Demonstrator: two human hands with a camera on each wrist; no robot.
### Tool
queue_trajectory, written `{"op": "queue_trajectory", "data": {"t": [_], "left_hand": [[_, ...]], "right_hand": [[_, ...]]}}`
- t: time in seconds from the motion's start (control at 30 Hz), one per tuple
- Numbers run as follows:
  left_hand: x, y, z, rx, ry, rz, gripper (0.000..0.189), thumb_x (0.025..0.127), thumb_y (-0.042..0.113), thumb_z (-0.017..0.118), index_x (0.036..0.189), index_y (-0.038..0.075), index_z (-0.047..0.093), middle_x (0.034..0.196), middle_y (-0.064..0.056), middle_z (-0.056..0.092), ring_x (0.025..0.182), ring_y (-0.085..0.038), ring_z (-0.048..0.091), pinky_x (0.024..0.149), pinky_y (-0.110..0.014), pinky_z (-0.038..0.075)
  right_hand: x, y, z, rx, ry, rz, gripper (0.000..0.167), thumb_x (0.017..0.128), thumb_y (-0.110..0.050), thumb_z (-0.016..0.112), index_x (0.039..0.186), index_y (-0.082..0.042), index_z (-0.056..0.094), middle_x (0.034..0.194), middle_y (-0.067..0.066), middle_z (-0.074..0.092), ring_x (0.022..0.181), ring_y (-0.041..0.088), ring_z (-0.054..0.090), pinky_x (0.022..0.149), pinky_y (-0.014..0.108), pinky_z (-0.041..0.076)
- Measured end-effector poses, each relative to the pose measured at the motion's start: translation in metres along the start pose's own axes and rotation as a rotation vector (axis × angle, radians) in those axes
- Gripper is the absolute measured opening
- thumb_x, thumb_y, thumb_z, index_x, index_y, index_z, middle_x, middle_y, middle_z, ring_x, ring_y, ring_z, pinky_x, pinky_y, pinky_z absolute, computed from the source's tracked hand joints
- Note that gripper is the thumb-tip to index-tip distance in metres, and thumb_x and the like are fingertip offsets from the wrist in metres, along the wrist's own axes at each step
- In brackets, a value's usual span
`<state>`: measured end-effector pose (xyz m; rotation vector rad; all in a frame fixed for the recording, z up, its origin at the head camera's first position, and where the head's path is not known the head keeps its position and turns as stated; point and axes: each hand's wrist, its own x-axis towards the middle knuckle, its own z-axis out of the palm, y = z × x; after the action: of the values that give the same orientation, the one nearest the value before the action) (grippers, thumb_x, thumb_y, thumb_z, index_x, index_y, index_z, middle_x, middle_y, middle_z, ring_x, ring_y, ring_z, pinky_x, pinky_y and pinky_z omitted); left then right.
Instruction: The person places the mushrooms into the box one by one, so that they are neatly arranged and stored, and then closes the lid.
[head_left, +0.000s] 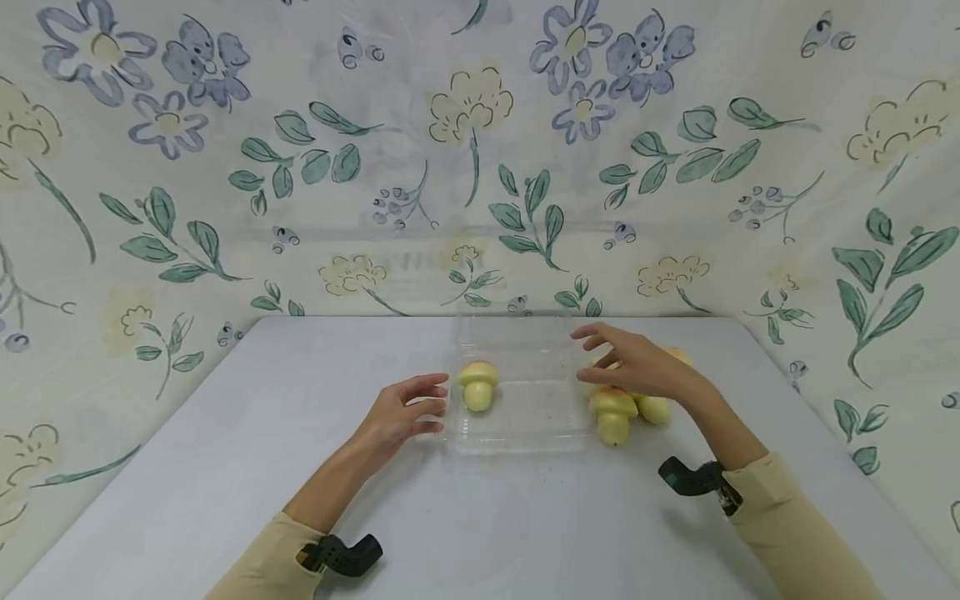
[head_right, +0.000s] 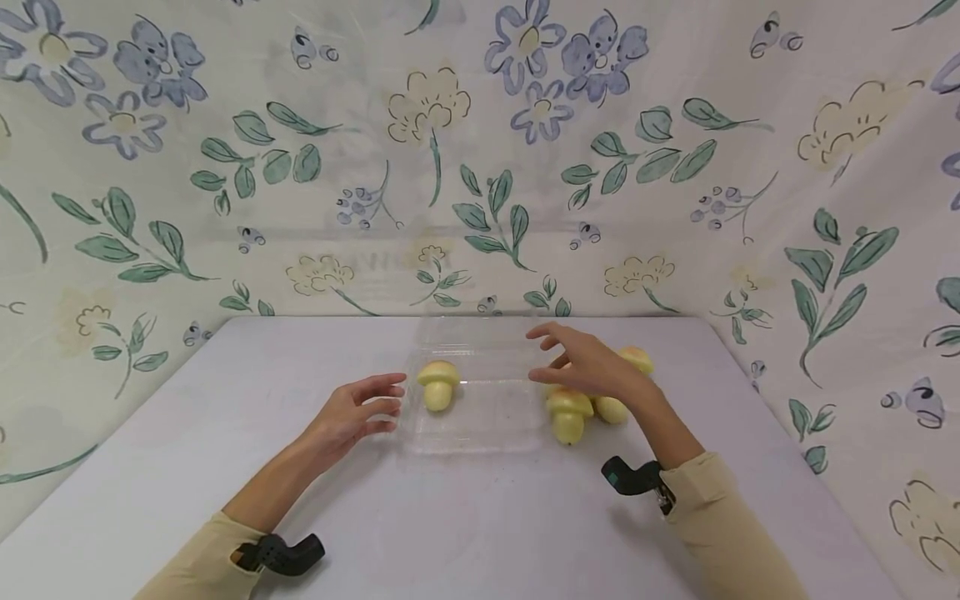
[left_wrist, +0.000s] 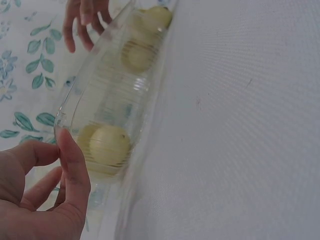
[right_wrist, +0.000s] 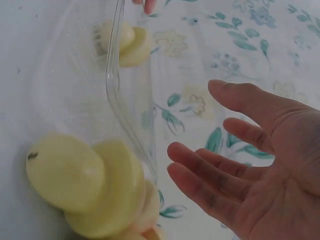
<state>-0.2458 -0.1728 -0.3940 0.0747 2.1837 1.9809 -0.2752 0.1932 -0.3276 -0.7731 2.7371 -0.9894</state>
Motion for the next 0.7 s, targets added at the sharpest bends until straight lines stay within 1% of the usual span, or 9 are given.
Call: {"op": "queue_trajectory", "data": {"t": [0.17,0.33,0.43,0.57,0.7], "left_hand": [[0.000,0.000,-0.001,0.007,0.005,-0.001,0.050,0.092,0.004,0.062,0.141,0.003,0.050,0.120,-0.011,0.055,0.090,-0.012,0.061,0.076,-0.025,0.060],[0.000,-0.001,-0.002,0.008,-0.002,-0.007,0.051,0.092,0.004,0.062,0.141,0.003,0.049,0.119,-0.010,0.055,0.090,-0.012,0.060,0.076,-0.025,0.060],[0.001,-0.001,-0.003,0.008,-0.009,-0.008,0.051,0.092,0.004,0.063,0.141,0.003,0.049,0.119,-0.010,0.055,0.090,-0.011,0.060,0.077,-0.025,0.060],[0.004,0.000,-0.005,0.010,-0.018,-0.005,0.051,0.092,0.005,0.063,0.141,0.003,0.049,0.120,-0.012,0.055,0.090,-0.011,0.061,0.077,-0.025,0.060],[0.004,0.002,-0.006,0.017,-0.028,-0.004,0.052,0.093,0.006,0.063,0.143,0.002,0.047,0.123,-0.014,0.053,0.091,-0.011,0.060,0.078,-0.025,0.060]], "right_hand": [[-0.018,0.014,-0.008,-0.007,0.036,0.001,0.058,0.091,-0.038,0.068,0.141,-0.018,0.045,0.137,0.019,0.055,0.112,0.029,0.066,0.094,0.047,0.055],[-0.033,0.027,-0.014,-0.027,0.071,0.010,0.054,0.093,-0.035,0.066,0.139,-0.015,0.047,0.135,0.021,0.056,0.106,0.028,0.067,0.088,0.046,0.057],[-0.041,0.033,-0.017,-0.037,0.089,0.018,0.054,0.094,-0.035,0.066,0.140,-0.014,0.046,0.135,0.022,0.056,0.106,0.030,0.067,0.085,0.046,0.057],[-0.049,0.039,-0.022,-0.030,0.098,0.032,0.056,0.094,-0.037,0.065,0.140,-0.012,0.045,0.135,0.025,0.055,0.108,0.035,0.066,0.085,0.046,0.058],[-0.052,0.039,-0.027,-0.033,0.099,0.038,0.054,0.094,-0.036,0.064,0.139,-0.011,0.046,0.133,0.026,0.056,0.108,0.036,0.066,0.085,0.045,0.058]]}}
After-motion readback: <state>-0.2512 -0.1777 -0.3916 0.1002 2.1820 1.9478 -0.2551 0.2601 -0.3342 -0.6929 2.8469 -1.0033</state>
